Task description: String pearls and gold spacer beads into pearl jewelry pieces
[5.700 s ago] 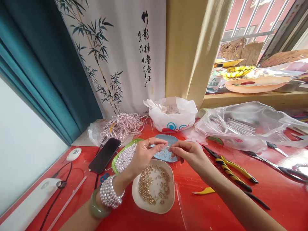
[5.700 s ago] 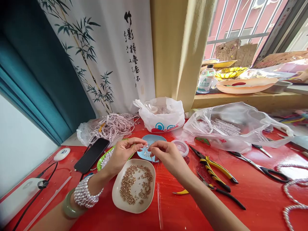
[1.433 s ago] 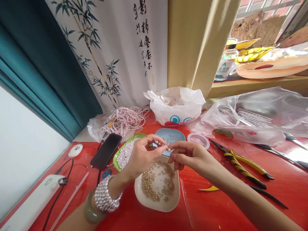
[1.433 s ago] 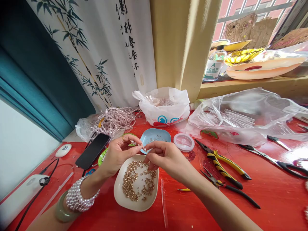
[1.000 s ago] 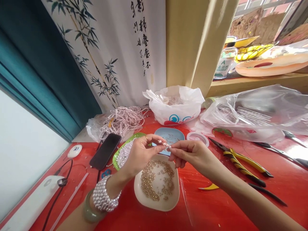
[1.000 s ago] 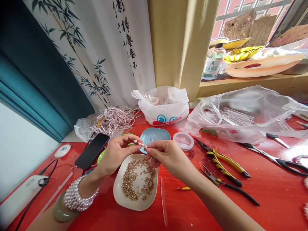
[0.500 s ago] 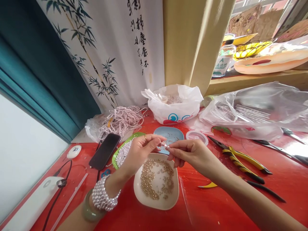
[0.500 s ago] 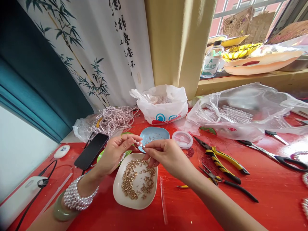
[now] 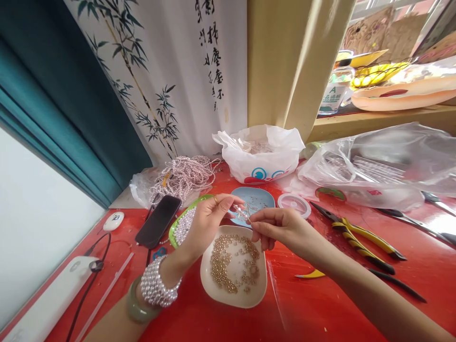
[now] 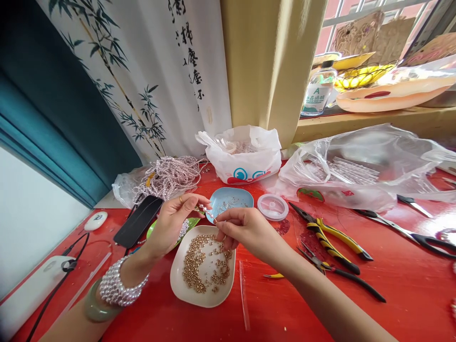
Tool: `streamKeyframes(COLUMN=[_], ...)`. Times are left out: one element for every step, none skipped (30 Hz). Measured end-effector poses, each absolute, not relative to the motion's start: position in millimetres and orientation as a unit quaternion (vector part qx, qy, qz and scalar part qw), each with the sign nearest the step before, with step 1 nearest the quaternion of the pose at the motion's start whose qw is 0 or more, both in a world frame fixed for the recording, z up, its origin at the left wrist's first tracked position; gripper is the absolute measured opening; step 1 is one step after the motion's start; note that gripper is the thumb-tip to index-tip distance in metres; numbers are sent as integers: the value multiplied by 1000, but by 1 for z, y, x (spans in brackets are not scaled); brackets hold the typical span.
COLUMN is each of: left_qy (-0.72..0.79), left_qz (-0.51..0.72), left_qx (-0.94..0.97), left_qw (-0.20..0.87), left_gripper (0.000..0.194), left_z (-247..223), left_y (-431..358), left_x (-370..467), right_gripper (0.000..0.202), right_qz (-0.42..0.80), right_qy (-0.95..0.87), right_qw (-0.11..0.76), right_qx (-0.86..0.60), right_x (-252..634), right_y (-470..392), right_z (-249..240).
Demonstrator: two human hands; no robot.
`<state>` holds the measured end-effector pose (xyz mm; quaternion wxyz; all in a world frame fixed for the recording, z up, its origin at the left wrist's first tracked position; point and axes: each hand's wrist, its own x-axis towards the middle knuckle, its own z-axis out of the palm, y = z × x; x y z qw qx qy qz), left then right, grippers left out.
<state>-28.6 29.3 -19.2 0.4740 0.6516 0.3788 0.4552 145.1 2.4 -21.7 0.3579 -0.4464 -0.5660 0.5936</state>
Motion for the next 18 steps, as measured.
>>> streamKeyframes(left_qy=[381,385,388,391,392,392,391,389,388,387,387,387,388,389,390,390,391,392], left_qz=[458,460,460,460,457,452,446,440,435,432,428,426,424,421,418,417,418,420], left_qx=[655,660,666,674,684,694,704,712,717,720,722,722,723,723,723,723,720,715], left_qw=[464,453,440,426,413,400,391,384,382,381,382,383,384,385,387,389,392,397], left_gripper=[26,25,25,25,25,24,24,24,25,25,25,25,25,25,25,26,26,25], left_z=[-19,-19,-19,-19,-19,-19,-18,-18,-17,-17,-16,-16,-16,-16,-16,-17,-17,-17], left_y=[29,30,30,30,30,29,29,29,28,28,28,27,27,27,28,28,28,28], left_x=[-29,-29,-29,-29,-29,-28,-28,-28,-28,-28,-28,-28,-28,-28,-28,-28,-28,-28], right_gripper=[15,17,18,19,21,22,23,24,24,24,24,24,24,23,23,22,21,20], right_qz=[591,587,582,578,574,571,571,573,577,583,589,596,605,613,622,631,640,647], right_qy=[-567,-569,-572,-575,-577,-578,-576,-572,-568,-564,-560,-557,-553,-547,-540,-532,-523,-515], right_qw=[359,361,364,367,369,370,370,369,367,365,362,358,356,356,357,360,364,369], right_qx=[-448,-449,-449,-449,-449,-451,-454,-456,-457,-458,-457,-454,-450,-445,-440,-435,-430,-425], right_x=[145,145,145,144,144,144,144,144,144,143,143,143,143,143,143,143,143,143], right_y=[3,2,2,1,0,-1,-2,-3,-3,-3,-3,-3,-2,-2,-2,-2,-2,-2], right_z=[-21,-21,-20,-20,-19,-19,-19,-20,-21,-22,-23,-24,-24,-25,-25,-25,-25,-25])
